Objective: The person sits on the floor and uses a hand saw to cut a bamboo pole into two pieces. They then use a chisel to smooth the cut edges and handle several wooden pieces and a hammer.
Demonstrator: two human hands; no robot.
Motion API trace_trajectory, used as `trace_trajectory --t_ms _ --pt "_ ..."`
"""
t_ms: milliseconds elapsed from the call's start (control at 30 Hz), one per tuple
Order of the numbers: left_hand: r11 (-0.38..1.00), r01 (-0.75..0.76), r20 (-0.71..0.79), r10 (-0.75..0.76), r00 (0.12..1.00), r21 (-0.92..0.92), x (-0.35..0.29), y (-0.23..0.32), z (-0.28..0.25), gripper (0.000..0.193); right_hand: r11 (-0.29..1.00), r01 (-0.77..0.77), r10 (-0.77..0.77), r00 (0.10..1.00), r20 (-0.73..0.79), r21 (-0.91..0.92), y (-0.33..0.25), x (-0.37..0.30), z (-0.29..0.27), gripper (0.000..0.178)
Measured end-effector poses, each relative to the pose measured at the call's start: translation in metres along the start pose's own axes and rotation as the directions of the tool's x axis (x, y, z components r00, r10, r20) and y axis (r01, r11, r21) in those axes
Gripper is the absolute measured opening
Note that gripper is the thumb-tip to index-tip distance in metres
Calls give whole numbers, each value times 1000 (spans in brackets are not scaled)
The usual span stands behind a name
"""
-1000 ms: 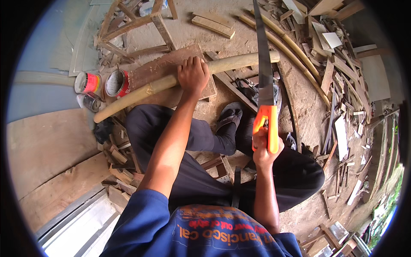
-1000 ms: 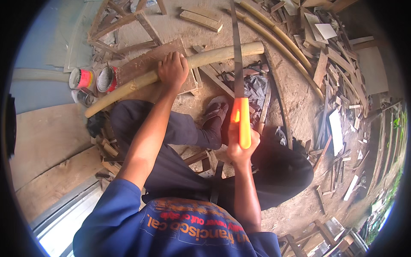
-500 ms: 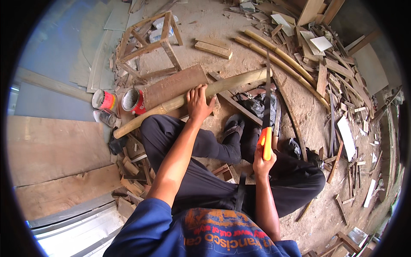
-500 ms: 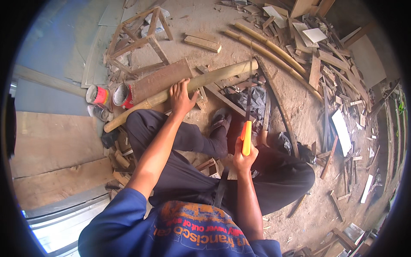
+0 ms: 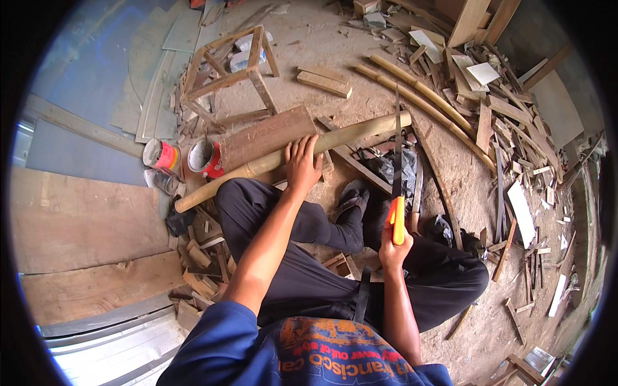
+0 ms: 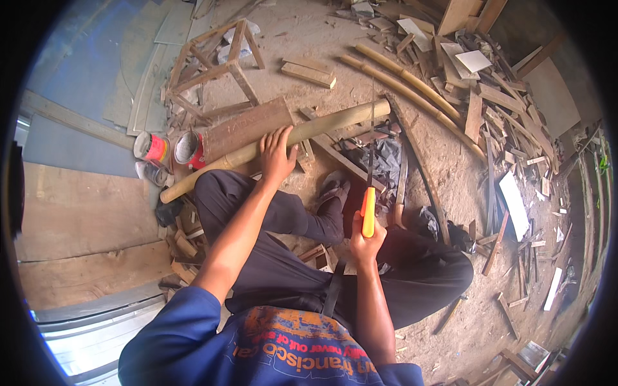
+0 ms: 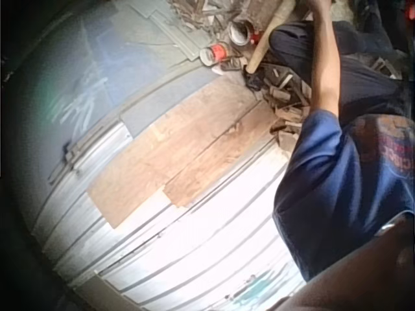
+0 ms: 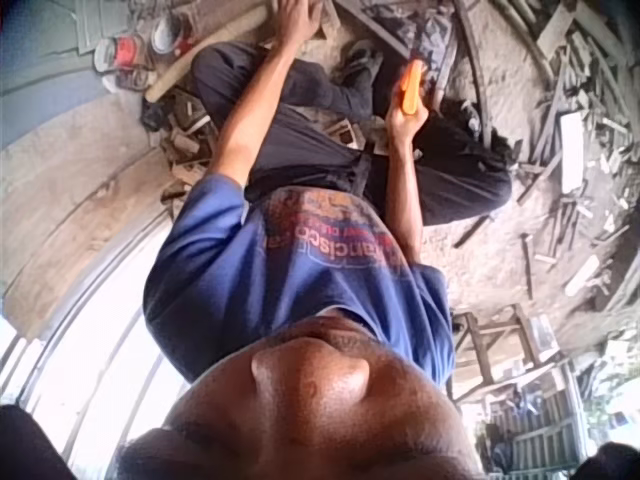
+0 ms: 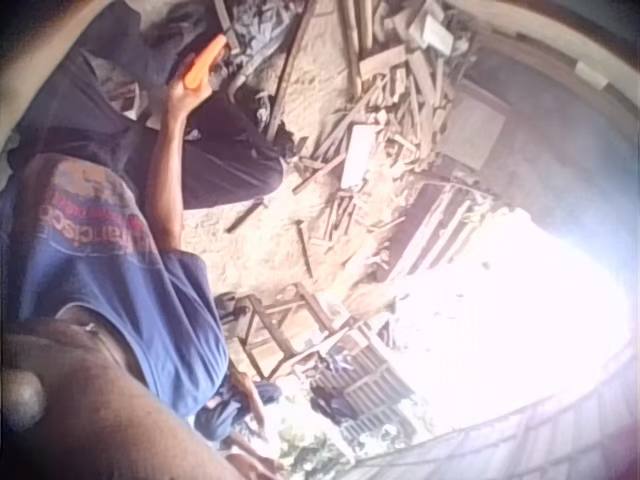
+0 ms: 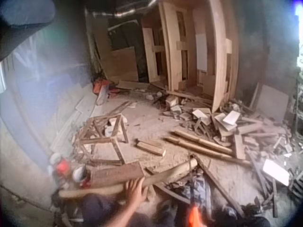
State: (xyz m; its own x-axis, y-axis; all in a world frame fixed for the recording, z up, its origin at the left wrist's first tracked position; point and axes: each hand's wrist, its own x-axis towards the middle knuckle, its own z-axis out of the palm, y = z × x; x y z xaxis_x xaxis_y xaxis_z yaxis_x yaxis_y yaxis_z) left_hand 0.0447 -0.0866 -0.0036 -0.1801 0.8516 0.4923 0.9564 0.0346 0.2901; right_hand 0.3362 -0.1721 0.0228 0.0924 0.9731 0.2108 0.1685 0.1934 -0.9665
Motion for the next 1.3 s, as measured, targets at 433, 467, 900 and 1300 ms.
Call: trace_trajectory --t_ms 433,467,900,1300 --pt "986 149 -43 -153 987 -80 5 2 -4 27 995 -94 86 972 219 28 -6 -9 5 18" --pt "987 160 -114 -159 981 4 13 -4 -3 25 990 -133 116 959 257 51 -14 -13 6 18" --pt "949 298 105 -309 945 103 44 -15 7 40 983 -175 180 889 421 -51 -68 -25 24 15" --pt "939 343 -66 -342 937 10 60 -24 20 33 971 -142 216 864 454 -193 -101 -28 -11 21"
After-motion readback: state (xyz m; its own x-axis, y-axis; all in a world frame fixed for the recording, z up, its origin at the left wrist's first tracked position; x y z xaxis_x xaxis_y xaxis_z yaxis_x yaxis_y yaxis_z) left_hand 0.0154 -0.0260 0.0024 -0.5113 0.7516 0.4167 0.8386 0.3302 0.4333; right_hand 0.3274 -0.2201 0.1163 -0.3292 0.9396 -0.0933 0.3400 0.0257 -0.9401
